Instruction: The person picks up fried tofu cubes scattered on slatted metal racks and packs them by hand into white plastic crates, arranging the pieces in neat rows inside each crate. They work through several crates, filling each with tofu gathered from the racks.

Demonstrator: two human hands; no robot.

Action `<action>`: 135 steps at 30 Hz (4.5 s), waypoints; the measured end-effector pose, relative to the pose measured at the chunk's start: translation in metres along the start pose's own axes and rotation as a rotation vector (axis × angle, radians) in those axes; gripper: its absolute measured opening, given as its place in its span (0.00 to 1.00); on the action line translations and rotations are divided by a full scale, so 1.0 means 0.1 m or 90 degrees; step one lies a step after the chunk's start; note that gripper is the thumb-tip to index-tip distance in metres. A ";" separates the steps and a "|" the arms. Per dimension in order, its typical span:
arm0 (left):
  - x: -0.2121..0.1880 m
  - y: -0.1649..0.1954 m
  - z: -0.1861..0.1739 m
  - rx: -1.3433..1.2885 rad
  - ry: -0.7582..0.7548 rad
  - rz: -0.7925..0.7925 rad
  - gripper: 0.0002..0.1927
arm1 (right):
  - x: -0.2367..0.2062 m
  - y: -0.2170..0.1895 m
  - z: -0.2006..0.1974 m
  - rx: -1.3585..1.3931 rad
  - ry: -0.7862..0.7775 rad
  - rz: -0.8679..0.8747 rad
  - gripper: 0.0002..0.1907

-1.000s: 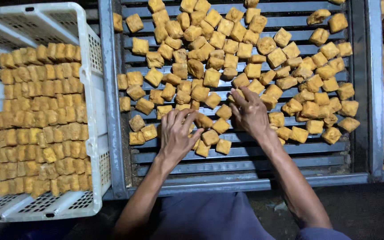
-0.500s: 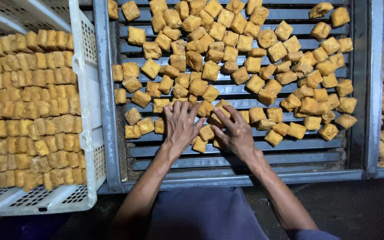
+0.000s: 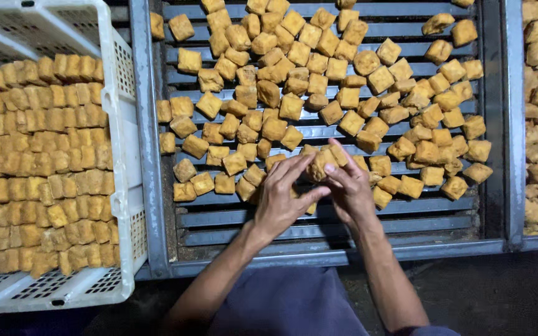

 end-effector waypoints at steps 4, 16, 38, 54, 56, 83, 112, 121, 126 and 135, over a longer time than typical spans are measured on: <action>-0.18 -0.13 0.00 0.026 0.036 -0.045 0.30 | -0.14 0.10 0.20 0.001 -0.047 -0.019 0.44; -0.70 -0.81 -0.54 0.298 0.098 -0.103 0.24 | 0.07 0.39 0.94 -0.920 -0.079 -0.480 0.38; -0.94 -0.69 -1.07 0.202 0.224 -0.121 0.17 | -0.31 0.37 0.68 -0.817 -0.221 -0.500 0.50; -1.23 -0.05 -1.71 0.063 0.290 -0.121 0.13 | -0.12 0.33 1.39 -0.479 -0.330 -0.236 0.67; -1.27 0.11 -1.93 0.035 0.305 -0.107 0.12 | -0.18 0.27 1.77 -0.495 -0.367 -0.264 0.68; 0.31 -2.65 -3.91 0.155 -0.377 -0.390 0.34 | 1.43 2.64 4.38 -1.513 -0.932 0.017 0.39; -0.47 -1.99 -3.03 0.556 -0.021 -0.025 0.29 | -0.08 0.70 1.16 -1.435 -0.191 -0.254 0.37; -0.20 -2.09 -3.24 0.350 -0.027 -0.170 0.26 | -0.43 -0.06 0.50 -1.029 -0.089 -0.524 0.19; -0.21 -2.21 -3.16 0.438 -0.028 -0.186 0.20 | -0.40 -0.15 0.27 -1.005 -0.111 -0.510 0.18; -0.36 -2.24 -3.06 0.504 0.032 -0.159 0.25 | -0.59 -0.03 0.37 -1.140 -0.178 -0.408 0.31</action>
Point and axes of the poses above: each hand's wrist, its own x-axis towards the middle knuckle, its own z-axis out of the palm, y = z × x, the point moved 9 cm from there along x, towards the middle knuckle, and after that the axes turned 2 degrees about x, right-handed, at the moved point
